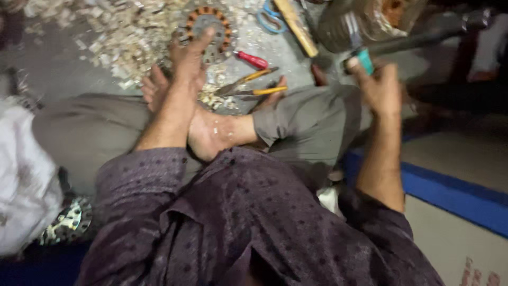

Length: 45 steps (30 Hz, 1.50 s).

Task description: The person sits on the floor and uses a screwdriver and pliers to adjust and trim copper windings on a circular stator component. They repeatedly rotate the part, pry at the windings, and cut protruding wire ends while surrounded by wood shavings and other tools.

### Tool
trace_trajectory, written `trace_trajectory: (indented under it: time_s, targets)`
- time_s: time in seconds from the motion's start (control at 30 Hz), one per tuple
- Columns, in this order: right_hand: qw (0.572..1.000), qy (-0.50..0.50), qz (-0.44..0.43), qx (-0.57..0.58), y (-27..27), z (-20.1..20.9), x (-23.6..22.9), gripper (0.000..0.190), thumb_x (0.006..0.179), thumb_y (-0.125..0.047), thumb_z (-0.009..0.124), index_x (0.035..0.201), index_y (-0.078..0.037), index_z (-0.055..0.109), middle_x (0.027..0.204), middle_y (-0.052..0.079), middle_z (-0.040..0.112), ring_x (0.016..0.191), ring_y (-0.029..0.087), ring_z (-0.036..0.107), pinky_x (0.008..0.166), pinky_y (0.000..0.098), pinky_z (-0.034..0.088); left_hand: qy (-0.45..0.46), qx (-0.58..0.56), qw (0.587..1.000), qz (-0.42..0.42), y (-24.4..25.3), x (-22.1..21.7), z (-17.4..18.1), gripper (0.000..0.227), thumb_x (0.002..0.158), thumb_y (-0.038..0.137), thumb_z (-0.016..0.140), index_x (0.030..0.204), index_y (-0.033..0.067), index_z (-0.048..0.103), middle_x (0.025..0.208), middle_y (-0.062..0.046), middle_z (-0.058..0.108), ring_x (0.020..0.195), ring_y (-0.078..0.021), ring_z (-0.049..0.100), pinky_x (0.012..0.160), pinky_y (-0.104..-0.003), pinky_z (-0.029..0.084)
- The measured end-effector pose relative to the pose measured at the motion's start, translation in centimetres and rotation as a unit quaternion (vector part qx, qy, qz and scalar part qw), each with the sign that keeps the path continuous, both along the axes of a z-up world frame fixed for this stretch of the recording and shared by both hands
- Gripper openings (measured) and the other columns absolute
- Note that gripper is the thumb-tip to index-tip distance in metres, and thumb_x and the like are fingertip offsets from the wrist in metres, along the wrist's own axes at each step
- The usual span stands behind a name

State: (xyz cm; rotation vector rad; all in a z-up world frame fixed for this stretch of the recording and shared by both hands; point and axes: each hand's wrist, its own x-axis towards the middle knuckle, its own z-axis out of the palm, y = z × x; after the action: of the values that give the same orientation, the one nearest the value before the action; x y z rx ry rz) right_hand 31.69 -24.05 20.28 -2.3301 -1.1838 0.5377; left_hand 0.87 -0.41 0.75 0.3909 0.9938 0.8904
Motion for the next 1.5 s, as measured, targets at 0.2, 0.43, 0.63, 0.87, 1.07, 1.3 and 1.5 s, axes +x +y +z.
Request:
trace_trajectory:
  time_s: [0.2,0.43,0.63,0.87,1.07,1.3,1.5]
  targets:
    - [0.960,0.252,0.119,-0.035,4.4,-6.6,-10.3,0.044,0.102,-0.042,0.065,0.102,0.001,0.075,0.087,0.003,0.076,0.081,0.010,0.068,0.075,0.0302,0.057,-0.014,0.053,0.998,-0.009,-0.2,0.3,-0.6,0.077,0.073,0.013,0.093,0.136,-0.0045,0.052,0.120,-0.019,0.070,0.108,-0.0299,0.072,0.094,-0.042,0.062]
    - [0.964,0.171,0.144,-0.142,7.2,-6.1,-11.7,0.055,0.095,-0.051,0.068,0.098,0.003,0.075,0.077,0.009,0.074,0.072,0.015,0.070,0.066,0.0327,0.056,-0.052,0.106,0.993,-0.011,-0.4,0.3,0.7,0.059,0.076,0.014,0.091,0.124,-0.0039,0.062,0.109,-0.015,0.074,0.095,-0.0254,0.075,0.085,-0.039,0.066]
    - [0.951,0.237,0.154,-0.123,7.6,-6.4,-11.8,0.052,0.097,-0.047,0.067,0.098,0.004,0.075,0.081,0.008,0.076,0.073,0.015,0.072,0.068,0.0319,0.059,0.012,0.148,0.988,-0.037,-0.5,0.3,0.9,0.064,0.080,0.020,0.092,0.130,-0.0067,0.062,0.116,-0.020,0.074,0.102,-0.0283,0.074,0.093,-0.042,0.063]
    - [0.937,0.308,0.138,-0.088,7.0,-6.9,-11.9,0.046,0.101,-0.040,0.064,0.099,0.004,0.076,0.087,0.009,0.077,0.077,0.015,0.072,0.072,0.0309,0.060,0.147,0.044,0.983,-0.101,-0.7,0.3,0.8,0.132,0.061,0.048,0.094,0.158,0.0006,0.019,0.155,-0.031,0.033,0.142,-0.0393,0.044,0.114,-0.065,0.036]
    - [0.954,0.229,0.145,-0.128,7.3,-7.3,-11.5,0.053,0.096,-0.050,0.067,0.094,0.003,0.076,0.075,0.009,0.074,0.069,0.014,0.070,0.064,0.0310,0.057,0.145,0.101,0.982,-0.068,-0.8,0.6,-0.7,0.118,0.074,0.074,0.078,0.152,-0.0065,0.039,0.152,-0.030,0.043,0.142,-0.0379,0.048,0.115,-0.054,0.045]
    - [0.955,0.248,0.135,-0.089,6.4,-10.6,-12.5,0.054,0.102,-0.051,0.065,0.085,0.000,0.072,0.068,0.006,0.066,0.062,0.018,0.062,0.061,0.0401,0.052,0.097,0.170,0.975,-0.102,-0.9,0.2,0.3,0.095,0.080,0.065,0.080,0.140,-0.0049,0.057,0.129,-0.022,0.068,0.118,-0.0276,0.067,0.102,-0.042,0.056]
    - [0.969,0.164,0.178,0.039,5.1,-12.0,-14.9,0.043,0.105,-0.041,0.060,0.084,-0.006,0.074,0.065,0.005,0.071,0.062,0.014,0.066,0.099,0.0452,0.020,0.030,0.167,0.980,-0.100,-1.7,-0.3,0.5,0.076,0.082,0.043,0.088,0.132,-0.0089,0.065,0.117,-0.019,0.072,0.103,-0.0241,0.070,0.092,-0.039,0.060]
